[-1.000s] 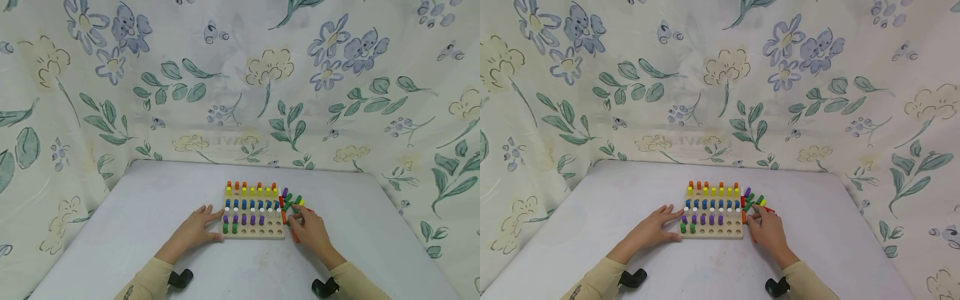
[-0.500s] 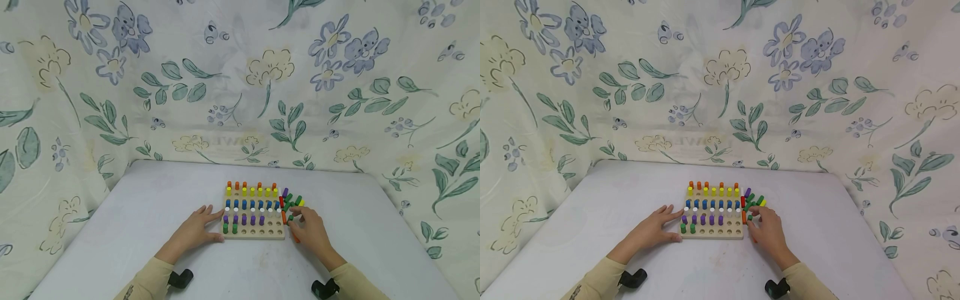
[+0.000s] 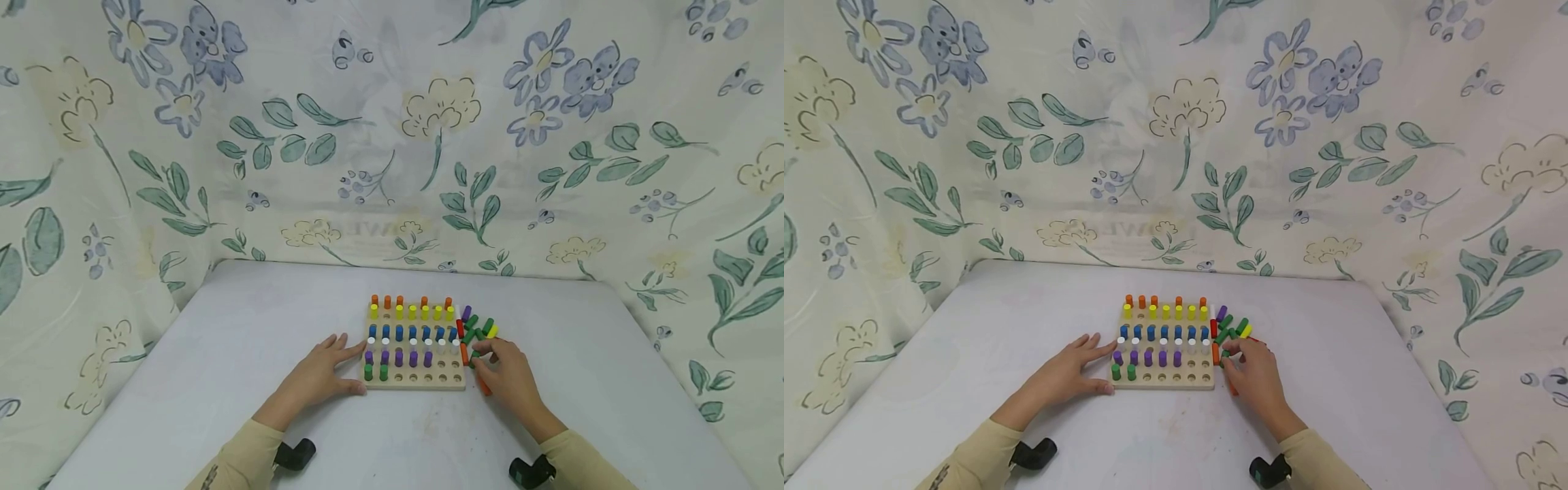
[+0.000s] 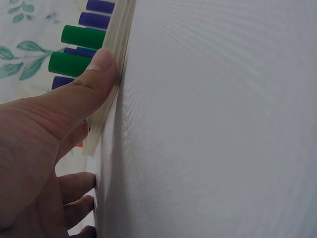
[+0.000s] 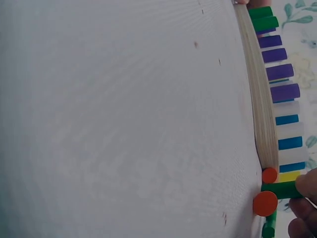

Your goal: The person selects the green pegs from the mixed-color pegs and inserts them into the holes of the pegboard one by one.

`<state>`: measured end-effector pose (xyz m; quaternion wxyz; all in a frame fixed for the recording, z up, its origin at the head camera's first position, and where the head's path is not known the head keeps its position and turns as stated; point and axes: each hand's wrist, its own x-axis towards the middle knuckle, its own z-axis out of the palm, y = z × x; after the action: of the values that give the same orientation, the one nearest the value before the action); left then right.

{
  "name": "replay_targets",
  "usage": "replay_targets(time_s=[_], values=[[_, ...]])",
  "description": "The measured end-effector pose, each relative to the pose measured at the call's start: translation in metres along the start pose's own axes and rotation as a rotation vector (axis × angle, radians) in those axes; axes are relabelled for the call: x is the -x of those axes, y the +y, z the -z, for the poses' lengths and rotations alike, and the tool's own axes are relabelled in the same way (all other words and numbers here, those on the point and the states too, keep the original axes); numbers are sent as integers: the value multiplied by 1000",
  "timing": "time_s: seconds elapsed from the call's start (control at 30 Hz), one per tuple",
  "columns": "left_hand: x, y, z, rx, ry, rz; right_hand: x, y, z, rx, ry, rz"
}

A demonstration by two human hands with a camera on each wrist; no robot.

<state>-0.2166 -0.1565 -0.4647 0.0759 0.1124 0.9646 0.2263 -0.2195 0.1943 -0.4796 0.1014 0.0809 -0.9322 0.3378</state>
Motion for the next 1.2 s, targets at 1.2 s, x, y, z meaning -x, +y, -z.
replay_targets(time_s=[1.2], values=[[-2,-2,-2,-3,0,4,6,-16,-1,30,102,139]])
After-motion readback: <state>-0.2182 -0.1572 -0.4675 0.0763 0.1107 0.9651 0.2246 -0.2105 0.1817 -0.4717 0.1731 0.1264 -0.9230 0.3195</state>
